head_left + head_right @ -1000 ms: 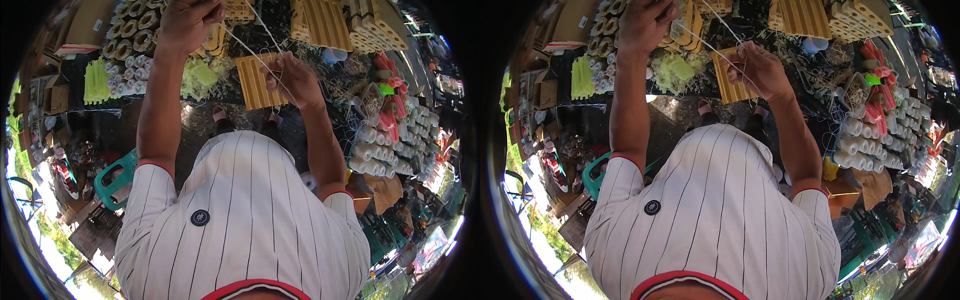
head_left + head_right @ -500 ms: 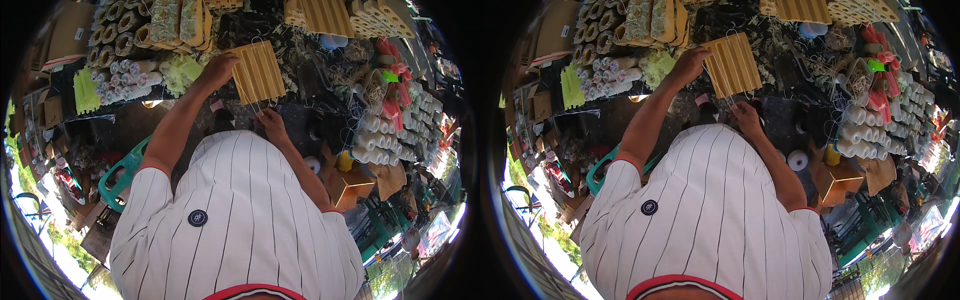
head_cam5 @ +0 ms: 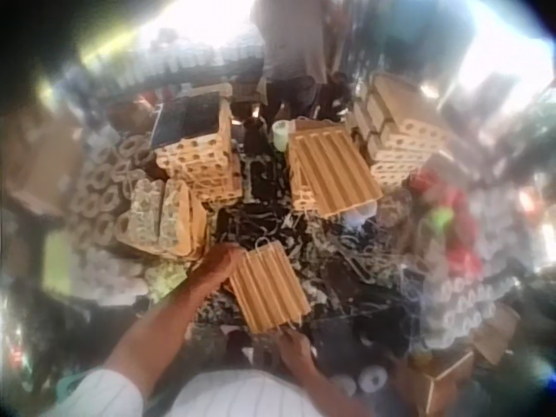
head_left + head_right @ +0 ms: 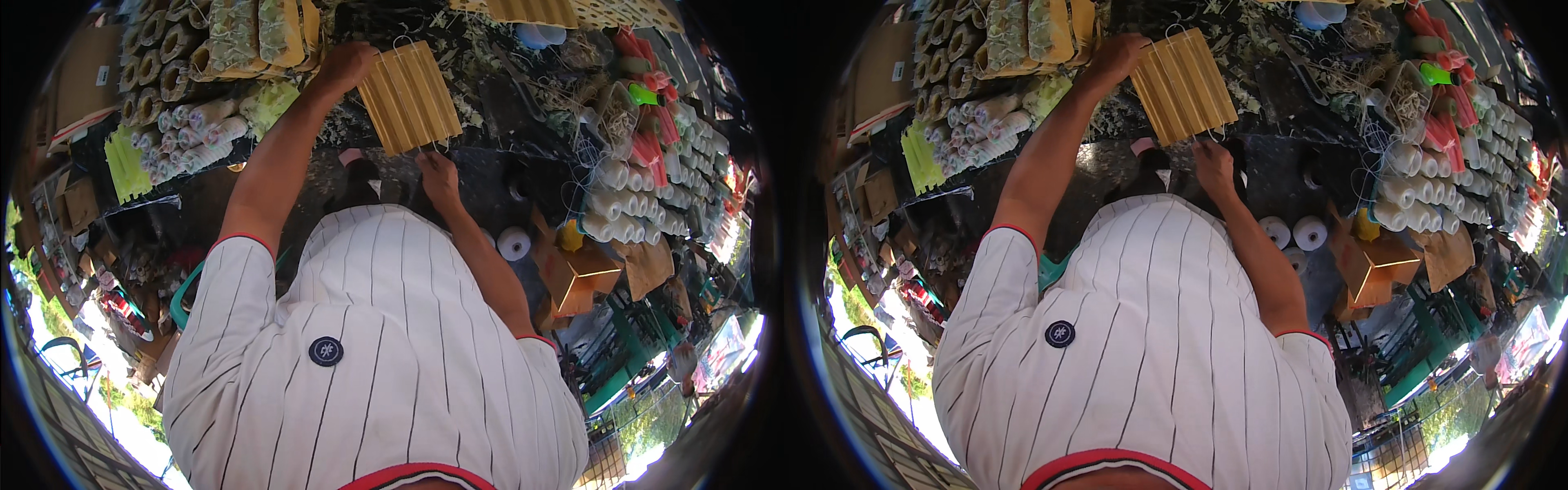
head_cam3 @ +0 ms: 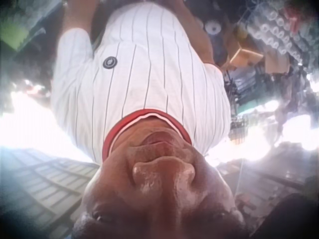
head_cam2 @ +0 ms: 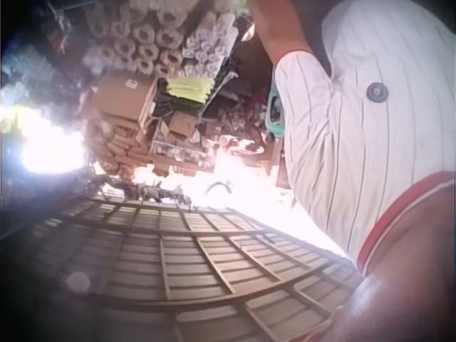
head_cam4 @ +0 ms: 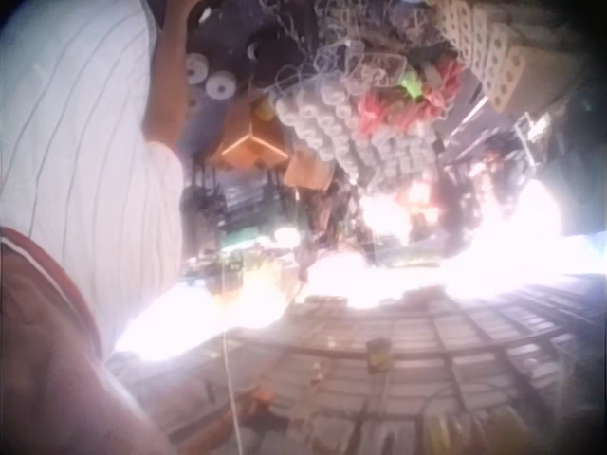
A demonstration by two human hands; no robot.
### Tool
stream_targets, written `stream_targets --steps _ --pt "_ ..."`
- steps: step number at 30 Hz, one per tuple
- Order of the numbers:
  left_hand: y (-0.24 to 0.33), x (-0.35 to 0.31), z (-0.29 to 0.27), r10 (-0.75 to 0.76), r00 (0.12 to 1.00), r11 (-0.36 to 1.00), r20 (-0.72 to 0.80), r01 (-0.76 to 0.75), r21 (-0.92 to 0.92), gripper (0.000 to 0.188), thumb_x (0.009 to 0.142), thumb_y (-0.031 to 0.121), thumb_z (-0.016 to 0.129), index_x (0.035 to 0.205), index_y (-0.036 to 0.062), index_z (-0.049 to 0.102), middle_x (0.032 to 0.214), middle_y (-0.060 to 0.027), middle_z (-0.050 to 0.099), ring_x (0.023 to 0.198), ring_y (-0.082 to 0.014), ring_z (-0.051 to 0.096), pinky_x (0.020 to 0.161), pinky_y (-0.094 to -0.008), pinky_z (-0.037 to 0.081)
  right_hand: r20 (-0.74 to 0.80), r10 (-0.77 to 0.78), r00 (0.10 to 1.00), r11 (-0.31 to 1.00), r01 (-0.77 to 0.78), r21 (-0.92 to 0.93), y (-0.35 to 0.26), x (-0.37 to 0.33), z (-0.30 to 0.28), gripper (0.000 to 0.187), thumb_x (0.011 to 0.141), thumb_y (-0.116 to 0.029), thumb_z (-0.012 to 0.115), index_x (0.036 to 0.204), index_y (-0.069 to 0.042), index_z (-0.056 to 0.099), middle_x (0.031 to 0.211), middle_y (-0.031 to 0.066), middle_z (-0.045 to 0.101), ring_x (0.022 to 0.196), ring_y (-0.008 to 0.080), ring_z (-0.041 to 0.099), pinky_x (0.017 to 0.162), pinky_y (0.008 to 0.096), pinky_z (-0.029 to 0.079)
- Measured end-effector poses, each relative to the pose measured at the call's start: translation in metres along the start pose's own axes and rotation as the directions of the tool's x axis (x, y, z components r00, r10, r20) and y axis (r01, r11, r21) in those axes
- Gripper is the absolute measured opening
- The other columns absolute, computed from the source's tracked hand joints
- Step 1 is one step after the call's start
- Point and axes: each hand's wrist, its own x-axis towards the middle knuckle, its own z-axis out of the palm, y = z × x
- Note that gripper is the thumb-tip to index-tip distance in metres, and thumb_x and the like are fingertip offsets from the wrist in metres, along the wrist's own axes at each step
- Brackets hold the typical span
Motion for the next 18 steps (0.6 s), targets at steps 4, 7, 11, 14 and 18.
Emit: stream_targets --steps 4,7,11,14,18 --pt "-0.002 0.000 -0.002 -0.038 0.995 0.998 0.091 0.033 0.061 0.039 0.085 -0.003 0.071 0.122 0.0084 0.074 0.111 -0.0158 0.072 0.108 -0.0388 0.070 0.091 -0.0508 0.059 -0.175 -0.451 0.875 0.800 0.309 -0.514 -0.029 -0.017 -0.008 0.029 0.089 -0.029 0.078 0.102 -0.003 0.077 0.085 0.0145 0.072 0.083 0.0335 0.071 0.089 0.0475 0.048" --pt "-0.006 0.003 0.002 -0.062 0.994 0.998 0.089 0.060 0.024 0.030 0.094 0.005 0.068 0.121 0.0129 0.076 0.108 -0.0154 0.072 0.105 -0.0383 0.070 0.091 -0.0528 0.060 -0.085 -0.581 0.810 0.633 0.383 -0.673 -0.033 -0.024 -0.006 0.028 0.083 -0.030 0.082 0.100 -0.007 0.078 0.082 0.0122 0.069 0.083 0.0318 0.070 0.092 0.0515 0.042" --pt "-0.009 0.003 0.004 -0.110 0.986 0.994 0.127 0.109 0.014 0.034 0.095 0.004 0.067 0.127 0.0112 0.075 0.114 -0.0168 0.073 0.105 -0.0382 0.071 0.090 -0.0513 0.060 0.002 -0.443 0.896 0.700 0.347 -0.624 -0.039 -0.008 0.013 0.017 0.082 -0.025 0.081 0.090 -0.010 0.078 0.083 0.0108 0.073 0.082 0.0308 0.071 0.084 0.0497 0.041" --pt "-0.017 0.002 0.005 -0.114 0.989 0.993 0.091 0.117 -0.029 0.033 0.098 0.005 0.066 0.130 0.0097 0.073 0.112 -0.0186 0.075 0.101 -0.0371 0.073 0.086 -0.0505 0.060 -0.006 -0.386 0.923 0.752 0.311 -0.581 -0.029 0.003 0.027 0.015 0.083 -0.025 0.079 0.086 -0.011 0.077 0.080 0.0092 0.074 0.078 0.0307 0.072 0.083 0.0499 0.042" --pt "-0.017 0.001 0.007 -0.158 0.983 0.982 0.093 0.166 -0.090 0.030 0.102 0.007 0.063 0.130 0.0102 0.074 0.114 -0.0175 0.075 0.103 -0.0373 0.072 0.089 -0.0511 0.060 0.031 -0.410 0.912 0.755 0.359 -0.549 -0.022 0.001 0.032 0.015 0.085 -0.025 0.078 0.082 -0.011 0.077 0.079 0.0100 0.075 0.075 0.0315 0.072 0.081 0.0488 0.043"
